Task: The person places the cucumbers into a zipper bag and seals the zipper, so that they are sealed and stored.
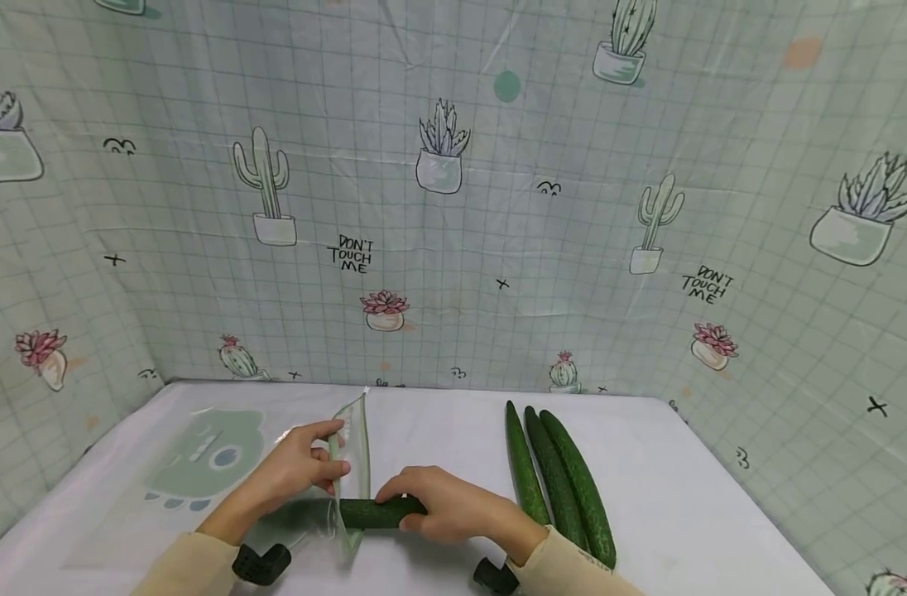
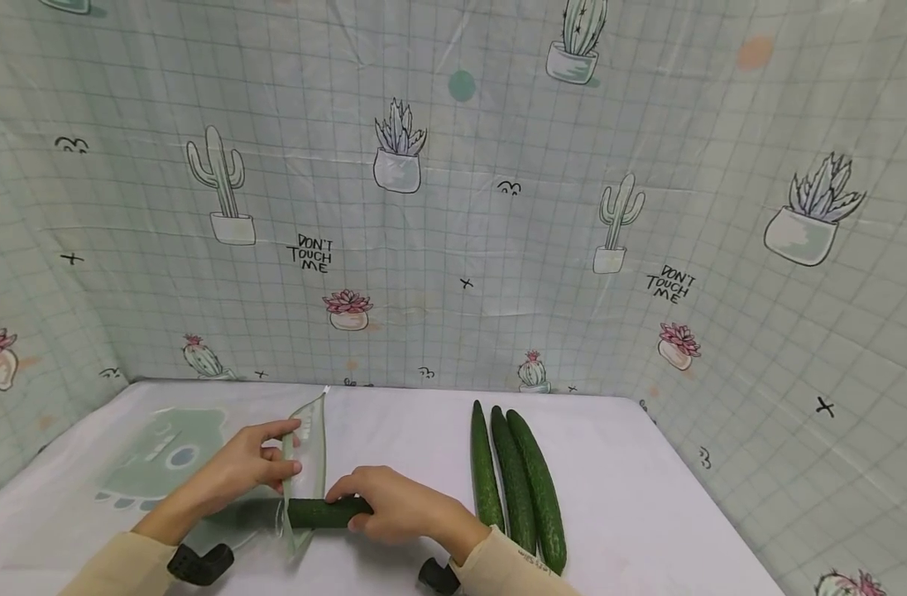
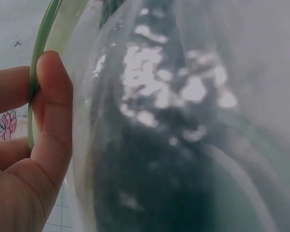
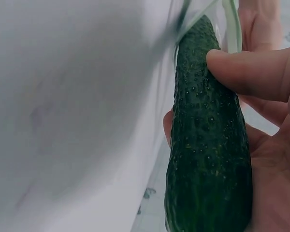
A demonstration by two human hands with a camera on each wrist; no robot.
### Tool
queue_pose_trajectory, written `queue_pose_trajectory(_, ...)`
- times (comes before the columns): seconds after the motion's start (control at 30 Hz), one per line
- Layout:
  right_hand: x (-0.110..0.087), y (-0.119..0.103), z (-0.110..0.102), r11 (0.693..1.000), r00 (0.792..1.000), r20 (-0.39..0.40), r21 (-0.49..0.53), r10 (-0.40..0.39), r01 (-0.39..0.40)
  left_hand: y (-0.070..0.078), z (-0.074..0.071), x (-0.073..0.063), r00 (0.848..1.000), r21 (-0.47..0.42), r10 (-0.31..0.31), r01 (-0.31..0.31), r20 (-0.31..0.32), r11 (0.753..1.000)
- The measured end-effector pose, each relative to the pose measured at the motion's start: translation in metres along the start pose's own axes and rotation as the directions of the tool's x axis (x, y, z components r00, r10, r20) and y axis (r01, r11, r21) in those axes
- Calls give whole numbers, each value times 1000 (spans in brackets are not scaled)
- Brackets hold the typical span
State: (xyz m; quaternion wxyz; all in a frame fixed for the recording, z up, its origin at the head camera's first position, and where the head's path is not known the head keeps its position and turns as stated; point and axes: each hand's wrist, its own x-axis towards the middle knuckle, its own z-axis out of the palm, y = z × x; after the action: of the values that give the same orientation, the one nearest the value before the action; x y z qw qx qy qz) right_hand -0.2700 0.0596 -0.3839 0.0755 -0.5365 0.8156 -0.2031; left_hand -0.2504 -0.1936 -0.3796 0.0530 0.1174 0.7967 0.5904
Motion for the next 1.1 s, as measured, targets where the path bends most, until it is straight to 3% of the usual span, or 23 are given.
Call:
queue_pose_trajectory(0.33, 17, -3, 10, 996, 992, 89, -19, 93, -92, -3, -1, -1, 1000, -15, 10, -10, 23, 1000)
queue_pose_trajectory(0.6, 4, 1, 2, 956, 978, 34, -221, 206, -194, -3, -3, 0, 999, -12, 1, 0, 38, 1000)
queue_pose_trajectory(0.83, -11, 6, 0, 938, 963, 37, -242, 265, -249, -2, -3, 0, 998, -42, 22, -20, 61, 999)
queue_pose_trajectory(0.97, -14, 7, -2, 930, 966, 37, -283, 257, -237, -3, -4, 0, 997, -44, 29, -26, 65, 999)
queue_pose_trajectory(1.1, -15, 10, -3, 932, 984, -5, -319, 179, -172, -4, -3, 0, 999, -29, 21, -20, 48, 999)
